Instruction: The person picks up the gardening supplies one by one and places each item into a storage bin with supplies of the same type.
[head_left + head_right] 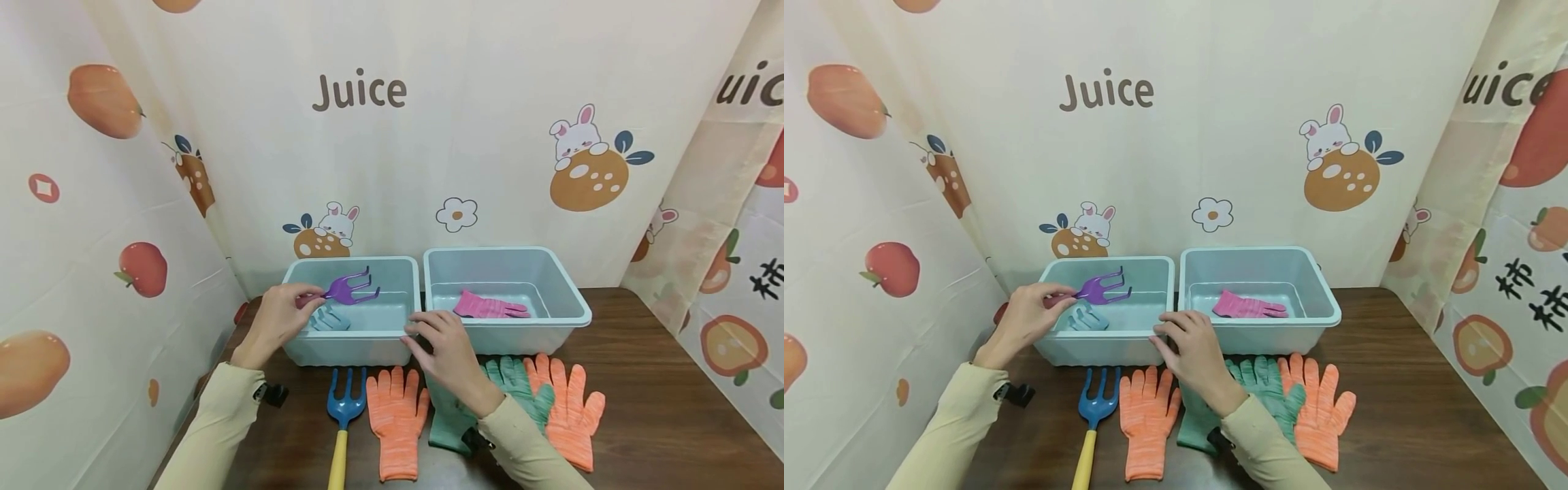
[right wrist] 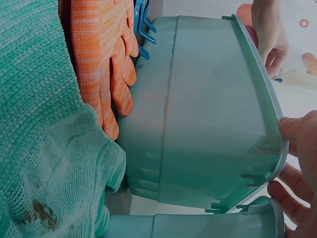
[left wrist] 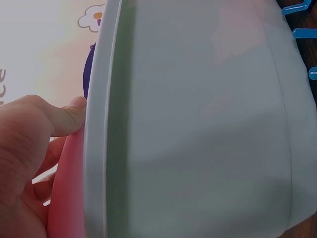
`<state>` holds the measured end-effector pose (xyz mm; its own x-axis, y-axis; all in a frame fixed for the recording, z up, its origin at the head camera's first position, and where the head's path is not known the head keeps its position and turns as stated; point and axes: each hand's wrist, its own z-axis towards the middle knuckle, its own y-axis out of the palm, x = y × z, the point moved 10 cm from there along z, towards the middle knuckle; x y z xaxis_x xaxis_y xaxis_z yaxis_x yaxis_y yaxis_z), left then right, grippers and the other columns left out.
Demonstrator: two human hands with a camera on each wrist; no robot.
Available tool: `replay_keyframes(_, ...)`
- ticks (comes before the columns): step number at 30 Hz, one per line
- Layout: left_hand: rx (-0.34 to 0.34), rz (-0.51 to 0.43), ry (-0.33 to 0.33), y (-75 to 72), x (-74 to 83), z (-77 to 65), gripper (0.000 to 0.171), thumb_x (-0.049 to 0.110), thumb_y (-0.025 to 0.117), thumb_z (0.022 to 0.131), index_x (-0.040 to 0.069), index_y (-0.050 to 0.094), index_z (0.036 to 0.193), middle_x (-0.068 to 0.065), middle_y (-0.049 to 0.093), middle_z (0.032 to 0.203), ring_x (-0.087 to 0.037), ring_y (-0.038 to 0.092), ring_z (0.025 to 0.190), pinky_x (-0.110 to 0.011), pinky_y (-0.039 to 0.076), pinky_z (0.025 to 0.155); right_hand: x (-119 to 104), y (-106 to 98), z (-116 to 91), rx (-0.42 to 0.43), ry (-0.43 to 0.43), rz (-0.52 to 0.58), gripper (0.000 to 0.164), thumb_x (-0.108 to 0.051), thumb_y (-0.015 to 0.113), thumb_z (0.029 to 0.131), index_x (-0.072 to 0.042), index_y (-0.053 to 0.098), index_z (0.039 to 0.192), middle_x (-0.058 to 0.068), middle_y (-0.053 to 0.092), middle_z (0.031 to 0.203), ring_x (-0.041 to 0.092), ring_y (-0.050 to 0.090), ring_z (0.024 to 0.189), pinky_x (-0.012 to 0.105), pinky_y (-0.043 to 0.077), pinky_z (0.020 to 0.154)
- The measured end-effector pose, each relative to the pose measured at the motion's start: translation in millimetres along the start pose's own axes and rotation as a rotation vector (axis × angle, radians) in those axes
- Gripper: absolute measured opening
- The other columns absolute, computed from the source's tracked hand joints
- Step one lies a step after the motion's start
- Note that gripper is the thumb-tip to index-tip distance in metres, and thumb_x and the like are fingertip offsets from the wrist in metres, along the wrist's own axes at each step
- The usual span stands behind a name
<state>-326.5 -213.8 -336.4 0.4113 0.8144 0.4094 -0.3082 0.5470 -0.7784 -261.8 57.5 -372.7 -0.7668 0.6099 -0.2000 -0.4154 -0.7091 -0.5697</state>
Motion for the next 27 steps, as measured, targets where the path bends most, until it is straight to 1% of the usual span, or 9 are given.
replay_keyframes(5, -0.031, -0.012, -0.007, 7.5, -0.4, 5.2, 0.018, 0.015, 0.081, 0.095, 0.008, 0.083, 0.112, -0.011, 0.083, 0.105, -0.02, 0.065, 0.078, -0.031, 0.05, 0.07, 0.7, 0.6, -1.1, 0.0, 0.003, 0.001, 0.018, -0.018, 0.091, 0.085, -0.013, 0.081, 0.1, 0.007, 0.078, 0.113, 0.03, 0.068, 0.107, 0.051, 0.053, 0.097)
replay_keyframes(14, -0.107, -0.031, -0.066, 25.2, -3.4, 13.7, 0.017, 0.019, 0.079, 0.098, 0.011, 0.083, 0.113, -0.007, 0.083, 0.106, -0.019, 0.067, 0.084, -0.032, 0.055, 0.075, 3.1, -0.7, -2.6, 0.011, -0.008, 0.0, 0.019, -0.017, 0.091, 0.084, -0.012, 0.081, 0.099, 0.008, 0.078, 0.113, 0.03, 0.068, 0.106, 0.051, 0.053, 0.096)
replay_keyframes(21, -0.139, -0.014, -0.078, 30.3, -6.7, 18.0, 0.02, 0.022, 0.077, 0.099, 0.012, 0.082, 0.116, -0.006, 0.082, 0.111, -0.023, 0.072, 0.093, -0.043, 0.062, 0.084, 2.7, -0.2, -0.8, 0.005, -0.007, 0.009, 0.018, -0.018, 0.09, 0.085, -0.013, 0.081, 0.1, 0.008, 0.078, 0.114, 0.03, 0.068, 0.107, 0.051, 0.053, 0.097)
replay_keyframes(24, -0.159, -0.02, -0.092, 33.1, -10.3, 17.5, 0.019, 0.021, 0.077, 0.099, 0.013, 0.082, 0.115, -0.006, 0.082, 0.11, -0.022, 0.072, 0.093, -0.043, 0.062, 0.085, 2.2, 0.1, -0.8, 0.005, -0.006, 0.01, 0.018, -0.018, 0.09, 0.085, -0.013, 0.081, 0.1, 0.008, 0.078, 0.114, 0.031, 0.068, 0.107, 0.051, 0.053, 0.097)
replay_keyframes(27, -0.172, -0.019, -0.088, 36.3, -12.6, 17.9, 0.017, 0.019, 0.078, 0.098, 0.012, 0.083, 0.113, -0.007, 0.082, 0.108, -0.021, 0.071, 0.091, -0.042, 0.062, 0.083, 2.2, 0.4, -1.0, 0.002, -0.003, 0.008, 0.018, -0.018, 0.09, 0.085, -0.013, 0.081, 0.1, 0.007, 0.078, 0.114, 0.031, 0.068, 0.107, 0.051, 0.053, 0.098)
